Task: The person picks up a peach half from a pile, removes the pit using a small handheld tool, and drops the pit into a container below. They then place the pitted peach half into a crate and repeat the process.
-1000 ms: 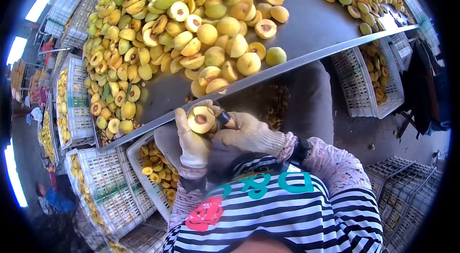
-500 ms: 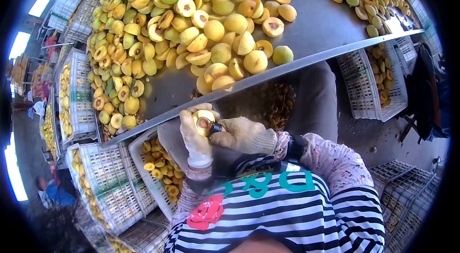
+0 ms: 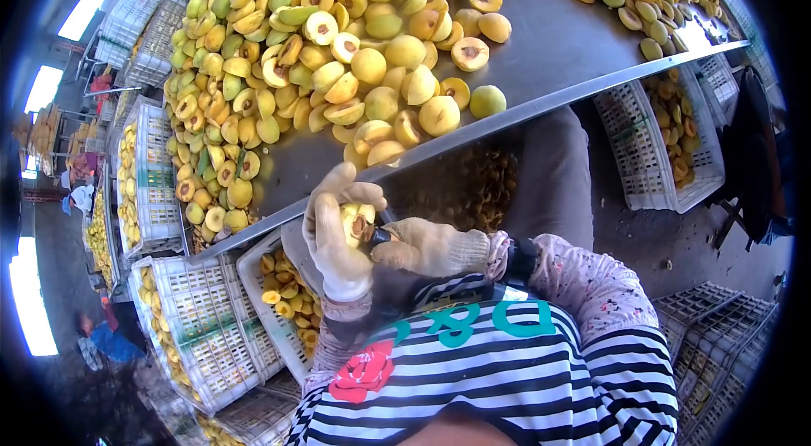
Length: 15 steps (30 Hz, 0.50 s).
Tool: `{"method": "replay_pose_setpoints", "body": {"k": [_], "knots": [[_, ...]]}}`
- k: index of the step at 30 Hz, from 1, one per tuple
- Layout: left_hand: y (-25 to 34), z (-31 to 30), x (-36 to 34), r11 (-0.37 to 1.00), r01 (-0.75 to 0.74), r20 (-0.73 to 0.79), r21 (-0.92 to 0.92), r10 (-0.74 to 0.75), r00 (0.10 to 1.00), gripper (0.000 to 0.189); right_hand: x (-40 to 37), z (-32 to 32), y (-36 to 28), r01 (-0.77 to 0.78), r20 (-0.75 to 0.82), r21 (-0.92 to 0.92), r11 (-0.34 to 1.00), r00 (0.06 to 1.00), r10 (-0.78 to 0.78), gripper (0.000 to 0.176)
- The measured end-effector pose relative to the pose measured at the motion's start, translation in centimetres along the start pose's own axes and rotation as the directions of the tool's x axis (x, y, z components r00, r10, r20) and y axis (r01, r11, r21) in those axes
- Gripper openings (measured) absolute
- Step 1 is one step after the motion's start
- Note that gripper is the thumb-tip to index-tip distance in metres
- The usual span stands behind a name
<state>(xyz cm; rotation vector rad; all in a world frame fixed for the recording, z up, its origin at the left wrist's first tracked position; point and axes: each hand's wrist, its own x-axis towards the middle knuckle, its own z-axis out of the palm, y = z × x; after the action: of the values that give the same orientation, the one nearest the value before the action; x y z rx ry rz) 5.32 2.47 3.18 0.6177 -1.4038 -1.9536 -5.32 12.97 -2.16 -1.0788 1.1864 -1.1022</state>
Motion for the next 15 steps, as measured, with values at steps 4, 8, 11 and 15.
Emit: {"method": "replay_pose_setpoints", "body": {"k": [4, 8, 11, 15], "knots": [[-1.2, 0.0, 1.4, 0.982, -0.066, 0.024, -0.176, 0.071, 0.997, 0.043, -0.9, -0.5, -0.5, -0.297, 0.244, 0.550, 0.780, 0.951, 0.190, 0.038], [-4.1, -0.1, 1.0, 0.967, -0.254, 0.010, 0.030, 0.254, 0.967, 0.041, -1.8, -0.1, 0.5, -0.323, 0.323, 0.770, 0.550, 0.941, 0.100, 0.041], [-4.0, -0.8, 1.6, 0.991, 0.001, 0.052, -0.131, 0.006, 0.999, 0.037, -1.3, 0.0, 2.1, -0.311, 0.279, 0.642, 0.700, 0.946, 0.164, 0.040], [-2.5, -1.3, 2.7, 0.962, 0.221, 0.207, -0.164, -0.185, 0.961, 0.039, -0.8, 0.1, 0.6, -0.210, 0.094, 0.305, 0.929, 0.977, 0.190, 0.034]]}}
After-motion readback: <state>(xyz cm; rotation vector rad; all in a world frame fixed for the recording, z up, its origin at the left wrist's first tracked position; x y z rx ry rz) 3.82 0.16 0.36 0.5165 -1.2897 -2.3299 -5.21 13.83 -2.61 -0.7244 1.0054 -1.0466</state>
